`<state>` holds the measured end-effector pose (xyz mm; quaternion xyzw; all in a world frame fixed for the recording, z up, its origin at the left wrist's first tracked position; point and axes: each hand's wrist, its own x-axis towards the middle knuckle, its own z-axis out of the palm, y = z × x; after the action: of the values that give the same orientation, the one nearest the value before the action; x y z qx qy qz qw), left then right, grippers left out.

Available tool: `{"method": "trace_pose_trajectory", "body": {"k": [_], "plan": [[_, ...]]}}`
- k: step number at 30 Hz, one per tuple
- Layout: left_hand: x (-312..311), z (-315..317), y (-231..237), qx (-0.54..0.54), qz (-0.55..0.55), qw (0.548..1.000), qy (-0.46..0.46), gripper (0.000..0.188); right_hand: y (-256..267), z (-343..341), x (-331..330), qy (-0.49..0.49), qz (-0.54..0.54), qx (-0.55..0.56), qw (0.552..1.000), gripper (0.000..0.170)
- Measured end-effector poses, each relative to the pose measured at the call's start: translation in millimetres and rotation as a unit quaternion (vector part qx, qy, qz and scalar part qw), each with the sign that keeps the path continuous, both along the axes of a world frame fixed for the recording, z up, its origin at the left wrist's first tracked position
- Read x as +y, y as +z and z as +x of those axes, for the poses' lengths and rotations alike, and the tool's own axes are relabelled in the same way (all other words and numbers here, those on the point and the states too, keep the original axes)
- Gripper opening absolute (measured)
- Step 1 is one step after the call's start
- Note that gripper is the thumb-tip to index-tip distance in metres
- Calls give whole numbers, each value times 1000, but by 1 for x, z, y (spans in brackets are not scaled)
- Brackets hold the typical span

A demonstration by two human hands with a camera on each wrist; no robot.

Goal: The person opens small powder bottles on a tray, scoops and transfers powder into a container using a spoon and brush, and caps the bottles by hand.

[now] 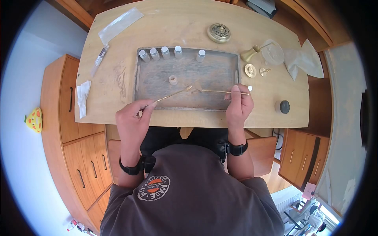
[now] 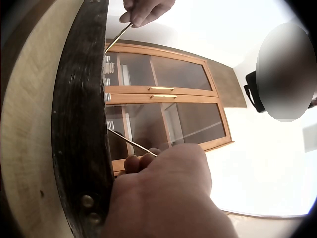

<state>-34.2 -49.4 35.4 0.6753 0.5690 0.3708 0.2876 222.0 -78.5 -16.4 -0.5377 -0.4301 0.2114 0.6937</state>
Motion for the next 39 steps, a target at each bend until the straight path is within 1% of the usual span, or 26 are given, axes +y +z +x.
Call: {"method": "trace_pose_trajectory", "body": {"k": [10, 23, 26, 28, 32, 35, 37, 38, 39], "plan": [[3, 4, -3, 10, 2, 1000, -5, 7, 0, 0, 0, 14, 7, -14, 1000, 15], [3, 4, -9, -15, -11, 1000, 1, 8, 1, 1, -1, 34, 28, -9, 999, 16], [2, 3, -9, -24, -17, 1000, 2, 8, 0, 1, -1, 27, 23, -14, 999, 16], [2, 3, -10, -27, -19, 999, 4, 9, -1, 1, 0, 0, 21, -10, 1000, 15], [2, 3, -8, -25, -18, 1000, 7, 9, -1, 1, 1, -3, 34, -1, 999, 15], [2, 3, -8, -25, -15, 1000, 8, 8, 1, -1, 2, -18, 55, 12, 998, 15], [2, 2, -8, -26, -14, 1000, 8, 8, 1, -2, 3, -37, 72, 47, 996, 15], [2, 2, -7, -23, -15, 1000, 8, 8, 3, -3, 3, -36, 71, 47, 996, 15], [2, 2, -7, -19, -16, 1000, 8, 8, 6, -3, 4, -34, 27, 13, 999, 15]]}}
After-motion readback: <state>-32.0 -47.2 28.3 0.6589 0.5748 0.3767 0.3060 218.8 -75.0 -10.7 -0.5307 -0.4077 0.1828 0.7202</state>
